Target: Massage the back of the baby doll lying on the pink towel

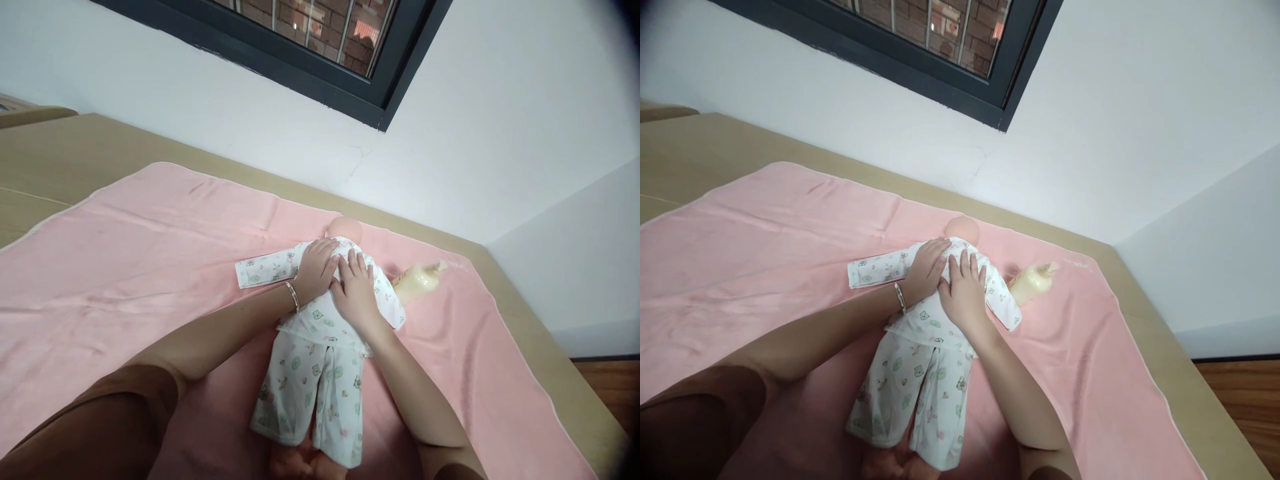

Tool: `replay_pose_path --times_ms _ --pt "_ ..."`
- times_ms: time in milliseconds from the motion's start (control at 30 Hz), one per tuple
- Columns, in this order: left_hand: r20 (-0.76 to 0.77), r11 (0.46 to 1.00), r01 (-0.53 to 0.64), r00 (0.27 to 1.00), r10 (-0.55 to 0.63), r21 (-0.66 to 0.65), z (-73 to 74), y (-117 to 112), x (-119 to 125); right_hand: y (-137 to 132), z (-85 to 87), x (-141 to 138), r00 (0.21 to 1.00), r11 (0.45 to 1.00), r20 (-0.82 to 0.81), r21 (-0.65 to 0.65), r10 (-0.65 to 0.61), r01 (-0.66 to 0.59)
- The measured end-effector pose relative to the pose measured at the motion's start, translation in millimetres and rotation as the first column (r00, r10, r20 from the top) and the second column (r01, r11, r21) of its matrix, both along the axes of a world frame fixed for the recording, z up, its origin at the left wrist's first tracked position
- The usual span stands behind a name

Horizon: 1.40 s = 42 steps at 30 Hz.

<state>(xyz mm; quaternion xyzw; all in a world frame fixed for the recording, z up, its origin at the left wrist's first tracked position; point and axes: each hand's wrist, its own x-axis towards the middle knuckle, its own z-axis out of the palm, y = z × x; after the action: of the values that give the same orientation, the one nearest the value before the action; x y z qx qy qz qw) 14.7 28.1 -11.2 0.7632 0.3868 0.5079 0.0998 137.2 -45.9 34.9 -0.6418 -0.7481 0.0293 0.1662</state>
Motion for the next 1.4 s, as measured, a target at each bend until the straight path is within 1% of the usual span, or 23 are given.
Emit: replay_pose_path --times_ms 33,100,167,300,367,500,733,833,967,1100,1400 --pt "0.000 1.000 -0.002 1.000 0.002 -0.002 0.0 -0.2 0.2 -0.4 1.8 0.7 1.000 1.000 -0.015 0.010 0.004 -0.003" --pt "-0.003 1.000 -0.005 1.000 0.005 0.001 -0.1 -0.6 0.5 -2.1 4.3 1.4 0.999 0.997 -0.039 0.075 -0.002 0.005" --pt "-0.014 1.000 -0.009 1.000 0.009 -0.006 0.0 -1.0 0.4 -3.3 2.9 0.6 0.999 0.994 -0.039 0.111 -0.002 0.006" --pt "-0.031 1.000 -0.017 0.999 0.017 -0.026 1.0 -1.8 -0.6 -1.7 -8.8 -2.2 1.000 0.998 -0.016 0.069 0.010 -0.009" --pt "-0.037 0.999 -0.020 0.999 0.019 -0.030 1.3 -1.6 -1.0 -0.4 -13.4 -2.7 1.000 0.997 -0.016 0.075 0.008 -0.007" --pt "-0.068 0.999 -0.019 0.998 0.017 -0.036 -0.7 1.2 -0.3 0.0 -16.4 -2.8 1.000 0.995 -0.026 0.096 0.012 -0.010" --pt "-0.110 0.998 -0.045 0.993 0.039 -0.046 -7.9 7.7 2.2 0.6 -21.4 -7.4 0.999 0.990 -0.009 0.136 -0.042 0.043" --pt "-0.116 0.998 -0.037 0.993 0.031 -0.049 -9.3 10.0 1.7 1.5 -22.7 -8.4 0.999 0.989 -0.001 0.140 -0.049 0.048" --pt "-0.104 0.998 -0.023 0.994 0.016 -0.061 -9.5 11.6 1.8 2.1 -23.1 -8.6 0.998 0.987 -0.029 0.145 -0.061 0.065" --pt "-0.078 0.997 -0.031 0.997 0.026 -0.066 -8.7 11.8 2.7 2.0 -22.3 -8.6 0.997 0.985 -0.059 0.161 -0.057 0.066" --pt "-0.031 0.993 -0.019 0.999 0.016 -0.115 -0.7 8.2 2.5 -2.8 -18.7 -7.7 0.994 0.984 -0.098 0.170 -0.045 0.061"
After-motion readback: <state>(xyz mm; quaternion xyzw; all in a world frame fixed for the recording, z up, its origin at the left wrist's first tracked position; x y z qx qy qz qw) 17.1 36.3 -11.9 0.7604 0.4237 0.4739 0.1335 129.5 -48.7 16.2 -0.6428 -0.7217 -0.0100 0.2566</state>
